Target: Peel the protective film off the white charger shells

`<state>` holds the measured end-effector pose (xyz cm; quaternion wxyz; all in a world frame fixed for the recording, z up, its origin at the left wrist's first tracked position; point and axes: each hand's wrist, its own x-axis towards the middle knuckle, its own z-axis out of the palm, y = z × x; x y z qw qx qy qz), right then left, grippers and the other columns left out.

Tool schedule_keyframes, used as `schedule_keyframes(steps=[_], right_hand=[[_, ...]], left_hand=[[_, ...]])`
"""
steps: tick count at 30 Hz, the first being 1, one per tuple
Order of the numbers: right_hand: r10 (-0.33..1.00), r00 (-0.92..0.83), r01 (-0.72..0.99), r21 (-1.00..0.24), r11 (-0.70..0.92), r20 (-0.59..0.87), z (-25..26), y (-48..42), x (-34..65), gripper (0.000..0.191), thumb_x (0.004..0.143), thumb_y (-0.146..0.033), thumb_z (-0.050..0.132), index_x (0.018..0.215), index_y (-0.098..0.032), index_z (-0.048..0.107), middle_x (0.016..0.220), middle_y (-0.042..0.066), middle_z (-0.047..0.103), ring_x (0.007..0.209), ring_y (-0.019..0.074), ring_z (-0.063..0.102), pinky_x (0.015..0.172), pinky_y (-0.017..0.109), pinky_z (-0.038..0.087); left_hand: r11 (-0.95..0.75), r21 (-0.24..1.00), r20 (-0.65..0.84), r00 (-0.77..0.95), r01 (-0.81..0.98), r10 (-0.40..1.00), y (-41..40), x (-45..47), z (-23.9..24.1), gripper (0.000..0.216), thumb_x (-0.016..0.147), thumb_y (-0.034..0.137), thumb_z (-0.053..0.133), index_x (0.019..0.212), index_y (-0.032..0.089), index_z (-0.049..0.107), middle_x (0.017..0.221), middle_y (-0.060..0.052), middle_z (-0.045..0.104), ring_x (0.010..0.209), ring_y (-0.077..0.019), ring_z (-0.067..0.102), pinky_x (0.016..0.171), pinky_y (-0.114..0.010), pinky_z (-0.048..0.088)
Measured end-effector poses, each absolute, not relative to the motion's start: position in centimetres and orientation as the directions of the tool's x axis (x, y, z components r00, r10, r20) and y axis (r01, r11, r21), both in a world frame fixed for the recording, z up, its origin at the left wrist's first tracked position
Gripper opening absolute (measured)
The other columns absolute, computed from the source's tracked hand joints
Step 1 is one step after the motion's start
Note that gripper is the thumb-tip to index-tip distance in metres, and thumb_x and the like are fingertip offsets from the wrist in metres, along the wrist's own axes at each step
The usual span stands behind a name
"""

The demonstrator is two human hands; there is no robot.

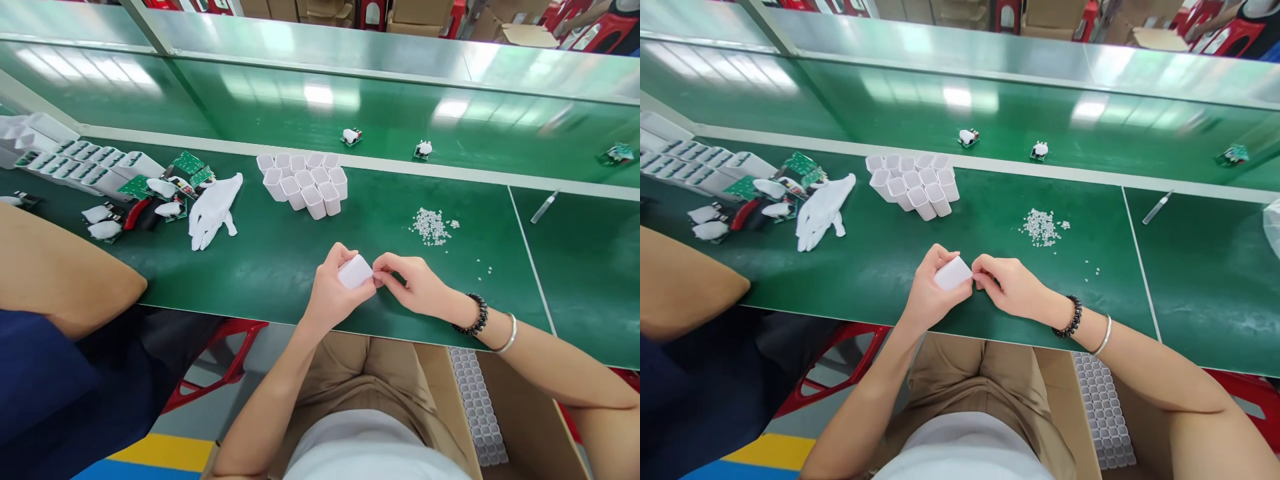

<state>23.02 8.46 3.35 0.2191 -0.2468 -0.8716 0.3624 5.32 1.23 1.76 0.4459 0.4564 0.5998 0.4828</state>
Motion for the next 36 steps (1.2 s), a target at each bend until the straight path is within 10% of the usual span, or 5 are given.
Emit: schedule_keyframes(steps=[36], right_hand=[[0.521,-0.803,0.229,-0.659,0.717,0.288,2.7,8.7,22.9,0.012,0.100,-0.015,0.042,0.092,-0.021,0.049,0.074,0.000,0.064,0.060,0.0121,0.057,0.056,0.024,0.045]], left_hand=[[0.089,0.995,-0.079,-0.178,0.051,0.981,1.8,5.2,1.8,0.043,0.066,0.026,0.081,0.084,0.021,0.042,0.072,0.008,0.053,0.061,-0.0070,0.045,0.055,-0.018,0.036]])
